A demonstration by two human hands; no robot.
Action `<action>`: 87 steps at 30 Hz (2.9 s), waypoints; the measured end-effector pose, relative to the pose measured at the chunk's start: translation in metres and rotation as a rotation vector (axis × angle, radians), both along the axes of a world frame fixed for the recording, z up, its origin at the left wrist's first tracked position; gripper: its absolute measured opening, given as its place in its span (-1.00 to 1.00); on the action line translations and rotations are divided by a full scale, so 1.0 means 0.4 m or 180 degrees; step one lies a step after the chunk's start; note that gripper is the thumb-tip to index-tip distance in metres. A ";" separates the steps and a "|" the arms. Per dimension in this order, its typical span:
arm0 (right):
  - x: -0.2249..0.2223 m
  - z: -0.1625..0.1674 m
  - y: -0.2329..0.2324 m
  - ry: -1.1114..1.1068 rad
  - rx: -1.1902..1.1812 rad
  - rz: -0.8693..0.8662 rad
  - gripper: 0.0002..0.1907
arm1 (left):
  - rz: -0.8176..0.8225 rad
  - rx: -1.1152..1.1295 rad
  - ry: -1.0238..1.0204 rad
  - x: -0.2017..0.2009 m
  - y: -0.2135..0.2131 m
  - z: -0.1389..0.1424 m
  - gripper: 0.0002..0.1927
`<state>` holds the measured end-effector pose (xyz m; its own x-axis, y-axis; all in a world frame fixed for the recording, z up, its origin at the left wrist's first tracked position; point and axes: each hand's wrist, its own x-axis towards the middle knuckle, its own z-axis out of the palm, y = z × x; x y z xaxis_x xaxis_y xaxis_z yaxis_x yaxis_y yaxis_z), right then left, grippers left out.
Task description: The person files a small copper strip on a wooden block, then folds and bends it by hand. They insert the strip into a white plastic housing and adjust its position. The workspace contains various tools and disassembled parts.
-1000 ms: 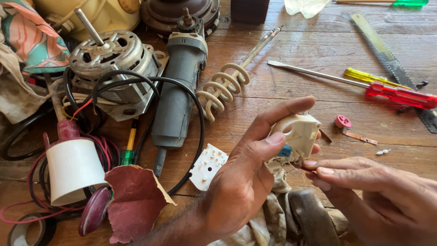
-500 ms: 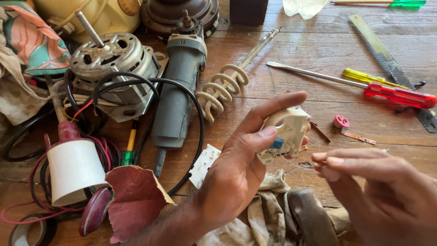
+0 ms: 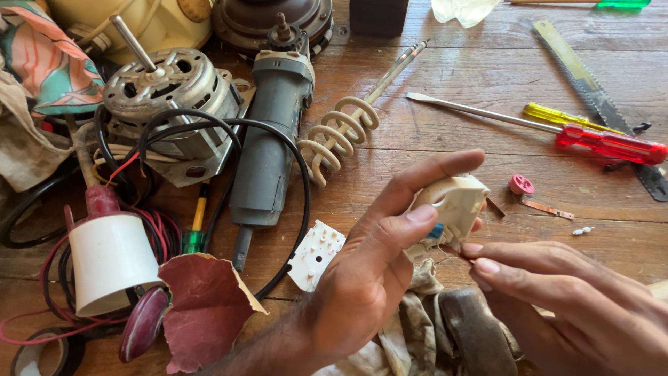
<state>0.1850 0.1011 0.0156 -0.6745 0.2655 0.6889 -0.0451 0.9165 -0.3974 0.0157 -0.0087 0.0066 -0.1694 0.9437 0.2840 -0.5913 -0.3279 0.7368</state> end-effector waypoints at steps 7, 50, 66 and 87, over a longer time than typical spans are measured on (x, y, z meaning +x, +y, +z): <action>0.009 0.002 0.003 -0.0361 -0.0140 -0.0065 -0.73 | -0.0003 0.0081 0.0281 -0.010 -0.001 -0.019 -0.49; 0.020 -0.082 -0.003 0.0970 -0.1542 -0.0585 -0.74 | -0.0074 -0.0233 -0.1163 0.016 0.019 -0.017 -0.54; -0.015 -0.031 -0.038 0.0667 -0.1554 -0.1020 -0.76 | 0.0330 -0.0191 -0.1352 0.064 0.025 -0.030 -0.34; 0.000 -0.032 -0.018 0.0161 -0.1030 -0.0957 -0.74 | 0.0141 -0.0197 -0.1189 0.042 0.016 -0.026 -0.33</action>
